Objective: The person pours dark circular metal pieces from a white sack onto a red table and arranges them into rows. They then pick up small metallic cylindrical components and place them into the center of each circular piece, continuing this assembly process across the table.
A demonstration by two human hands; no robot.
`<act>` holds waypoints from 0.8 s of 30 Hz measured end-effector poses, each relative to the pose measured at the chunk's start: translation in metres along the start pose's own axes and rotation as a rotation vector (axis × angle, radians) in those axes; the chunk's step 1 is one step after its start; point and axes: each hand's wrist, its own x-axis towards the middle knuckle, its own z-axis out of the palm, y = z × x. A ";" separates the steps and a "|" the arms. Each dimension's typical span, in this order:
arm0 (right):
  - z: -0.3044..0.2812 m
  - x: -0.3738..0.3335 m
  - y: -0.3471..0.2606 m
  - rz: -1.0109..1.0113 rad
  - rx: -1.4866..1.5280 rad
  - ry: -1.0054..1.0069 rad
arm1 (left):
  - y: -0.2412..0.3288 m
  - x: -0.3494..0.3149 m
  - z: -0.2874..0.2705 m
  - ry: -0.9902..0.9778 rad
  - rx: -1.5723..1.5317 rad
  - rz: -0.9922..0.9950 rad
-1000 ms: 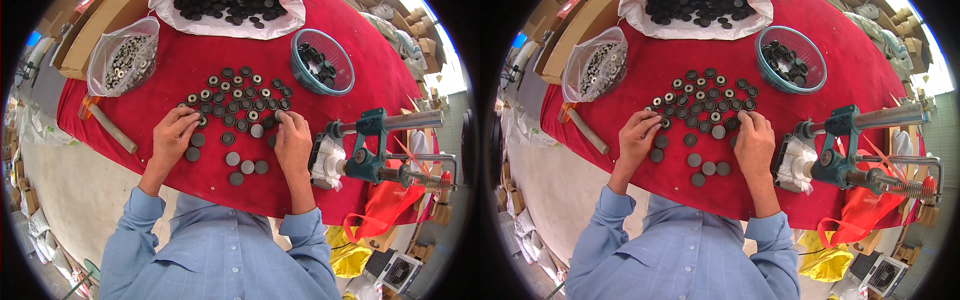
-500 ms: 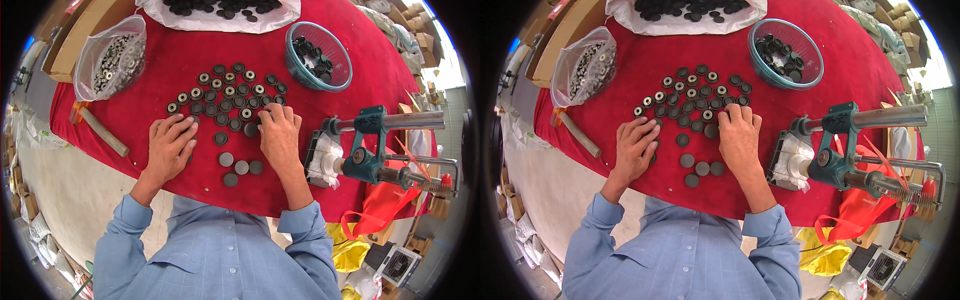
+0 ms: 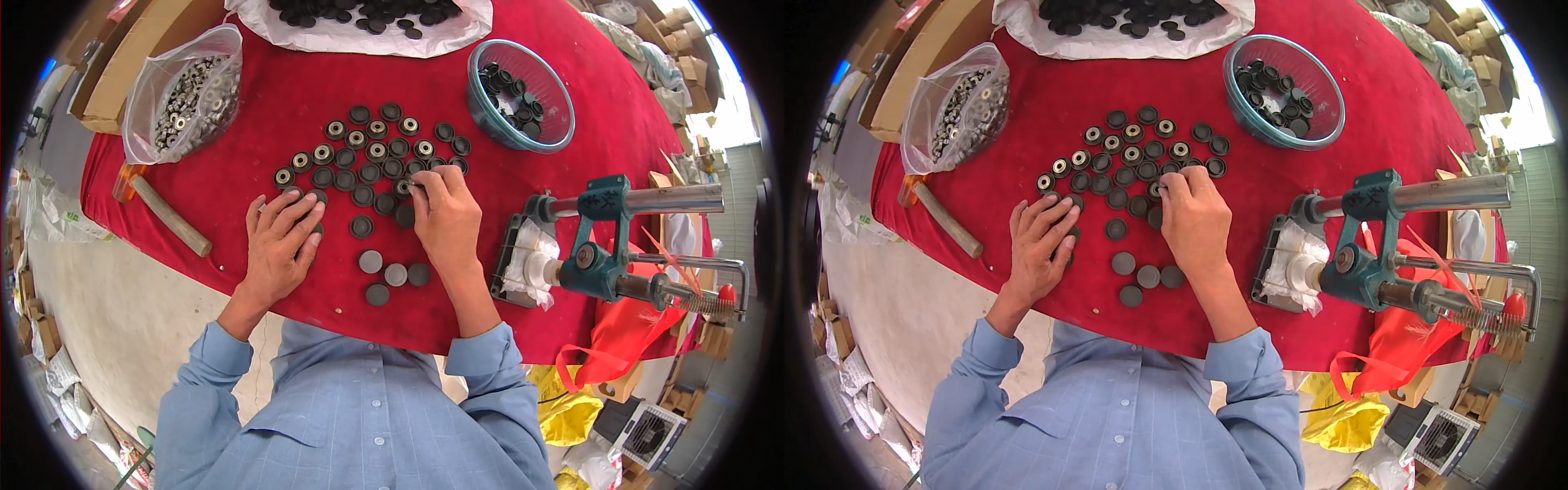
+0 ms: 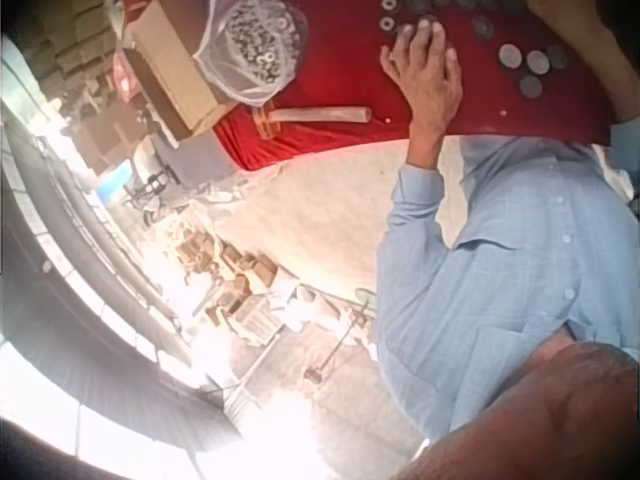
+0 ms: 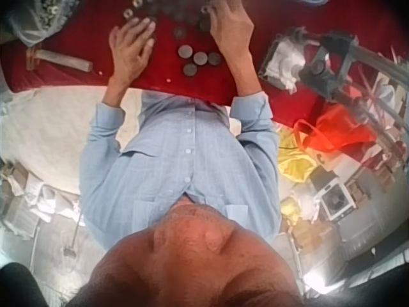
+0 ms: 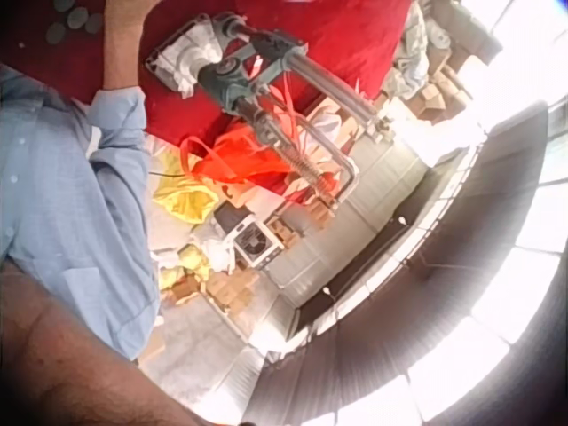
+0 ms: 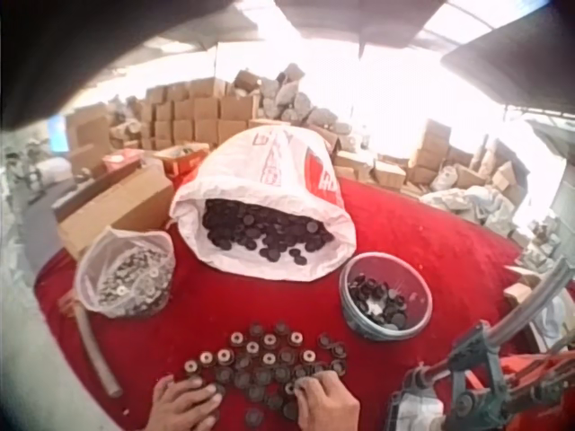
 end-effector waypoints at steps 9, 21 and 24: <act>0.008 -0.011 0.002 -0.117 -0.122 -0.083 | 0.031 0.015 -0.002 0.115 -0.051 0.034; 0.009 -0.034 -0.007 -0.228 -0.326 -0.081 | 0.047 0.038 0.024 -0.050 -0.144 0.021; 0.006 -0.029 -0.009 -0.213 -0.320 -0.089 | 0.046 0.038 0.024 -0.006 -0.289 -0.019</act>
